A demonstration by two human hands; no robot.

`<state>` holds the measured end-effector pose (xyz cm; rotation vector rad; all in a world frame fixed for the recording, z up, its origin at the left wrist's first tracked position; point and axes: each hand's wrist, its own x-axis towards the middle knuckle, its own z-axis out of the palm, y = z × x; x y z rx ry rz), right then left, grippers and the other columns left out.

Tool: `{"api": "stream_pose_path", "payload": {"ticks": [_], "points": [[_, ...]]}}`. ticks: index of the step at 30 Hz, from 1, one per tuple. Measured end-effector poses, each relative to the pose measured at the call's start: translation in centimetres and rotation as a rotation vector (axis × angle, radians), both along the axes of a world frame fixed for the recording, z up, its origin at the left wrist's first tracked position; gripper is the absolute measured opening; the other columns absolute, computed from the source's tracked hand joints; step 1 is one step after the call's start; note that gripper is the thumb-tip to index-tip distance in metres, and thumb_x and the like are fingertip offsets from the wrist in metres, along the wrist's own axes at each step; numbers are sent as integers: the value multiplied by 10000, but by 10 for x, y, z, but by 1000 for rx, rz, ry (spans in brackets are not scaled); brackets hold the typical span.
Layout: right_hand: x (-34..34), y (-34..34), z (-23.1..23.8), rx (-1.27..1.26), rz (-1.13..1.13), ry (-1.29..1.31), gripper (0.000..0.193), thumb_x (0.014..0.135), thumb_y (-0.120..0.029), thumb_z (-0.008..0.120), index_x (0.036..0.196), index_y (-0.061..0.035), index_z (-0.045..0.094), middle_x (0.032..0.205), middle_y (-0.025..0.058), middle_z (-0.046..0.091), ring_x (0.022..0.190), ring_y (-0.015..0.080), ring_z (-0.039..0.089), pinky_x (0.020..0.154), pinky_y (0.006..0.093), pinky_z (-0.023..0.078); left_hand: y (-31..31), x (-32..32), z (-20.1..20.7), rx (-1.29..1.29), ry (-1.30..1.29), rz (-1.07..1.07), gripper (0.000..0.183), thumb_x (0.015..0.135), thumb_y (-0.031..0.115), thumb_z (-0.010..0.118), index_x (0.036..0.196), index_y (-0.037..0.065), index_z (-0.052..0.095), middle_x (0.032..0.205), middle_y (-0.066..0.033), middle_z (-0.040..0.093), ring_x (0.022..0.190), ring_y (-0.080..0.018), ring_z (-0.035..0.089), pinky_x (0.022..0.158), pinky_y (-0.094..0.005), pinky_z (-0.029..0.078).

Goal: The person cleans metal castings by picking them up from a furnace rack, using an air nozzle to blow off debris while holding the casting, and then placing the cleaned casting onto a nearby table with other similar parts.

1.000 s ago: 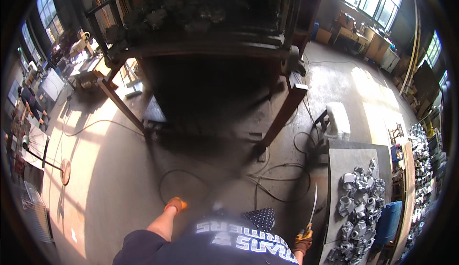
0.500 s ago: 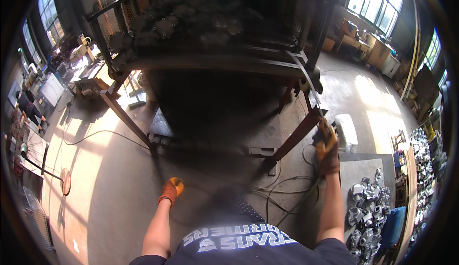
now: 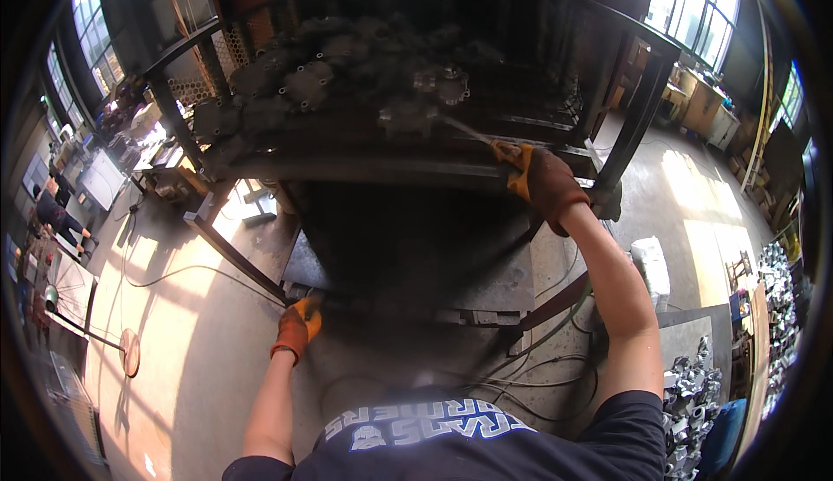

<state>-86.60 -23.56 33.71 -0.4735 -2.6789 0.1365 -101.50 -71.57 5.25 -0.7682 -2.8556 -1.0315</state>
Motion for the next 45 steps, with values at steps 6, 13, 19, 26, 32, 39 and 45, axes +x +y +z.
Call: {"api": "stream_pose_path", "payload": {"ticks": [6,13,19,26,32,39,45], "points": [[-24,7,-1,-151,-7,58,420,827,-237,727,1182,-41,618,998,198,690,952,383,654,809,407,515,54,-54,71,-52,62,-30,321,848,73,623,1167,61,648,990,-174,700,922,-295,683,812,-346,533],[-36,2,-14,-209,-117,9,408,825,-228,712,1183,-58,616,940,205,688,902,404,655,773,407,515,114,-131,144,205,168,-153,337,860,76,623,1197,64,636,1068,-175,693,1010,-336,671,845,-372,533],[-56,3,-25,38,-116,118,401,829,-272,704,1155,-50,628,801,215,673,791,416,662,683,419,532,202,-224,212,-10,574,-334,394,870,123,625,1264,116,610,1134,-161,669,1027,-339,649,871,-378,526],[-84,-10,-11,-175,-297,154,387,756,-271,751,1088,-87,672,848,193,692,836,383,676,751,450,534,314,-328,240,-470,882,-612,745,779,226,728,1451,175,412,1415,-119,495,1303,-295,471,1068,-396,388],[-117,-9,-13,-103,-364,53,383,762,-243,761,1103,-97,666,858,178,698,840,374,678,743,455,535,392,-372,246,-808,893,-891,1190,569,323,877,1540,150,211,1582,-123,251,1472,-288,206,1205,-431,152],[-126,3,-27,-306,-477,97,391,806,-122,707,1168,-4,616,1025,198,696,965,281,671,781,327,514,424,-370,238,-629,781,-938,1247,526,243,900,1549,190,189,1582,-128,239,1481,-293,179,1214,-435,122],[-112,1,-31,-338,-553,79,332,838,-70,687,1152,18,627,1072,172,710,935,162,667,793,292,498,442,-368,171,-195,1268,-942,1192,533,301,884,1536,272,240,1555,-132,288,1473,-309,196,1208,-464,156]]}}
